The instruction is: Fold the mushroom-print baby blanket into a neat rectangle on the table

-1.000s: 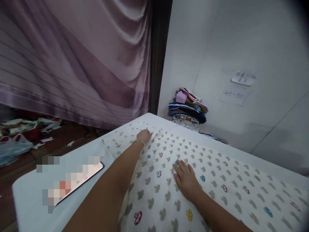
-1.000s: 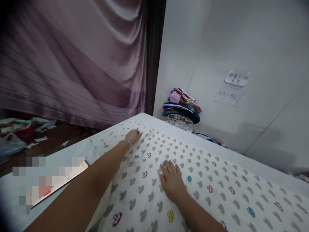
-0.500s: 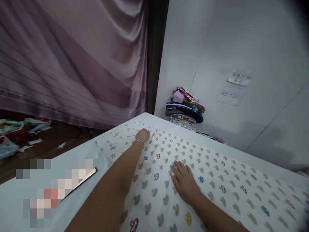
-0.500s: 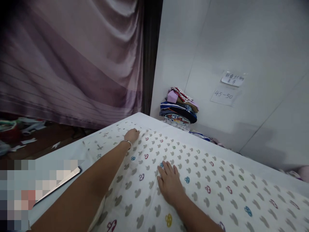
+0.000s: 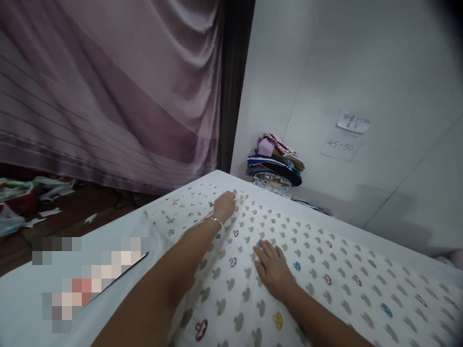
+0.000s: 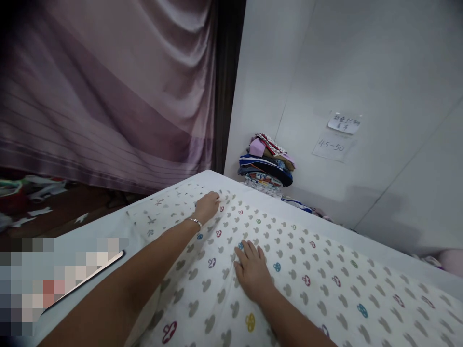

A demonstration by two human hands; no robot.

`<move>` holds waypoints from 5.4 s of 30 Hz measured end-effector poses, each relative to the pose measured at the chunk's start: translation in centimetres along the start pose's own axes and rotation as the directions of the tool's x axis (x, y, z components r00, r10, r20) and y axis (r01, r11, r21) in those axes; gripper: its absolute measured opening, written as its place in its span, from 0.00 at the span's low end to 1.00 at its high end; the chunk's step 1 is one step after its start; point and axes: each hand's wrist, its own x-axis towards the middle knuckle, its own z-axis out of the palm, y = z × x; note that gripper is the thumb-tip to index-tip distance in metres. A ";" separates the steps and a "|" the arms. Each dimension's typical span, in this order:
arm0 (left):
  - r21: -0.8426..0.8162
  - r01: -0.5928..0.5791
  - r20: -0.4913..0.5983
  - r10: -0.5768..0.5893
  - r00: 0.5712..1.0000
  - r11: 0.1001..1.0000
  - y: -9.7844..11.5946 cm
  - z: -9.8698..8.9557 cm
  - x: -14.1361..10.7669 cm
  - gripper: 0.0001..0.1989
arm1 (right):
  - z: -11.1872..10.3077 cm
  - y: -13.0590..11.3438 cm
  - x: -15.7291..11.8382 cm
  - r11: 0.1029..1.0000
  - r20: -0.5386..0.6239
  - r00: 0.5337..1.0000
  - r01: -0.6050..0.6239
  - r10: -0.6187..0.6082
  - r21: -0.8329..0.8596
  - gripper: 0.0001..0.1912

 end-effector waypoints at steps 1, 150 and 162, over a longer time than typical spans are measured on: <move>0.014 -0.094 0.000 0.094 0.996 0.995 0.8 0.0 -1.2 0.12 | -0.1 0.0 0.0 1.000 0.003 1.000 -0.001 0.001 0.003 0.24; 0.040 -0.509 0.208 0.491 0.846 0.860 5.6 -1.2 -20.2 0.11 | -6.4 8.0 0.1 0.975 -0.011 0.986 0.164 -0.168 -0.148 0.10; -0.008 -0.328 0.182 0.324 0.929 0.945 7.1 -1.3 -19.6 0.11 | -4.5 1.0 -2.8 0.933 -0.075 0.930 0.360 -0.360 -0.019 0.19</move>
